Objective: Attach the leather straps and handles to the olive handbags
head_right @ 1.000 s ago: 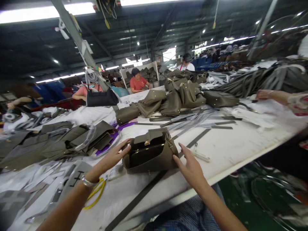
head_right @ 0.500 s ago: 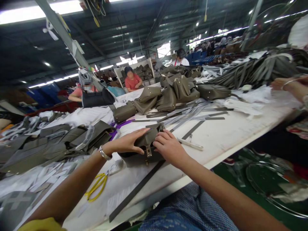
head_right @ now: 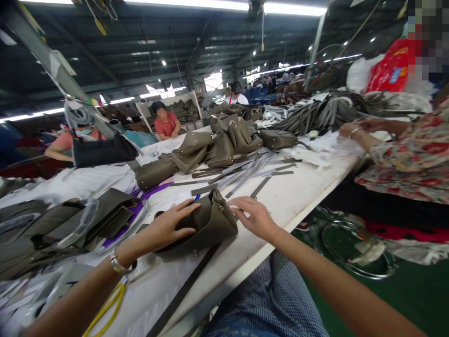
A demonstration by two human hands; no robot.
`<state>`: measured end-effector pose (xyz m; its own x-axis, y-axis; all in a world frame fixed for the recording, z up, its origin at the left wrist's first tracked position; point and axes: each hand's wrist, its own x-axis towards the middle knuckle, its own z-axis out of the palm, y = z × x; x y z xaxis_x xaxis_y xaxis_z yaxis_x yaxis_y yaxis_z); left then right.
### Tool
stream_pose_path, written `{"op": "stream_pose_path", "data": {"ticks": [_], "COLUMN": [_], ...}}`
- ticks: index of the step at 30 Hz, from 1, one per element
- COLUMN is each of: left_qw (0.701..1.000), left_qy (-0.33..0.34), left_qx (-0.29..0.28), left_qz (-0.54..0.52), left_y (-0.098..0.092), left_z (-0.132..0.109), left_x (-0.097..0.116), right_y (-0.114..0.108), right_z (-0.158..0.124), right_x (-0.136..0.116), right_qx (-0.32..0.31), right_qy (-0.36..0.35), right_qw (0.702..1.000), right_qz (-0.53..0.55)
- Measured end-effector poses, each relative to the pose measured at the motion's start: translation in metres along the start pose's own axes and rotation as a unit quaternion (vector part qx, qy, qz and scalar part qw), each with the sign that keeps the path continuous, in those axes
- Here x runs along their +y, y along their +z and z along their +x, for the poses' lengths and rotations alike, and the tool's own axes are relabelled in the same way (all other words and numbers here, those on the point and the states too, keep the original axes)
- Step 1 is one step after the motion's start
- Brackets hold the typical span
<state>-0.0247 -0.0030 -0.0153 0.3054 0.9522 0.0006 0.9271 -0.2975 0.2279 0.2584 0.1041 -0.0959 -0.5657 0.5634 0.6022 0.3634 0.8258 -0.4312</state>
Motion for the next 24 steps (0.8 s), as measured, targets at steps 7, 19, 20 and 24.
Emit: {"op": "stream_pose_path", "data": {"ticks": [7, 19, 20, 24], "left_qw": [0.999, 0.982, 0.981, 0.975], "left_qy": [-0.021, -0.035, -0.035, -0.045], "left_qx": [0.033, 0.168, 0.167, 0.134], "left_qz": [-0.016, -0.076, -0.093, -0.169], "left_y": [-0.011, -0.027, -0.024, -0.003], "left_z": [0.010, 0.017, 0.018, 0.032], "left_x": [-0.005, 0.032, 0.039, 0.070], "right_y": [0.021, 0.017, 0.008, -0.027], "right_z": [0.063, 0.107, 0.106, 0.093], "right_x": [0.125, 0.131, 0.122, 0.054], "right_qx": [-0.154, -0.183, -0.151, -0.027], "right_qy": [0.147, 0.138, 0.142, 0.124], "right_qw": [0.964, 0.953, 0.958, 0.976], "right_qz": [-0.161, -0.200, -0.197, -0.175]}}
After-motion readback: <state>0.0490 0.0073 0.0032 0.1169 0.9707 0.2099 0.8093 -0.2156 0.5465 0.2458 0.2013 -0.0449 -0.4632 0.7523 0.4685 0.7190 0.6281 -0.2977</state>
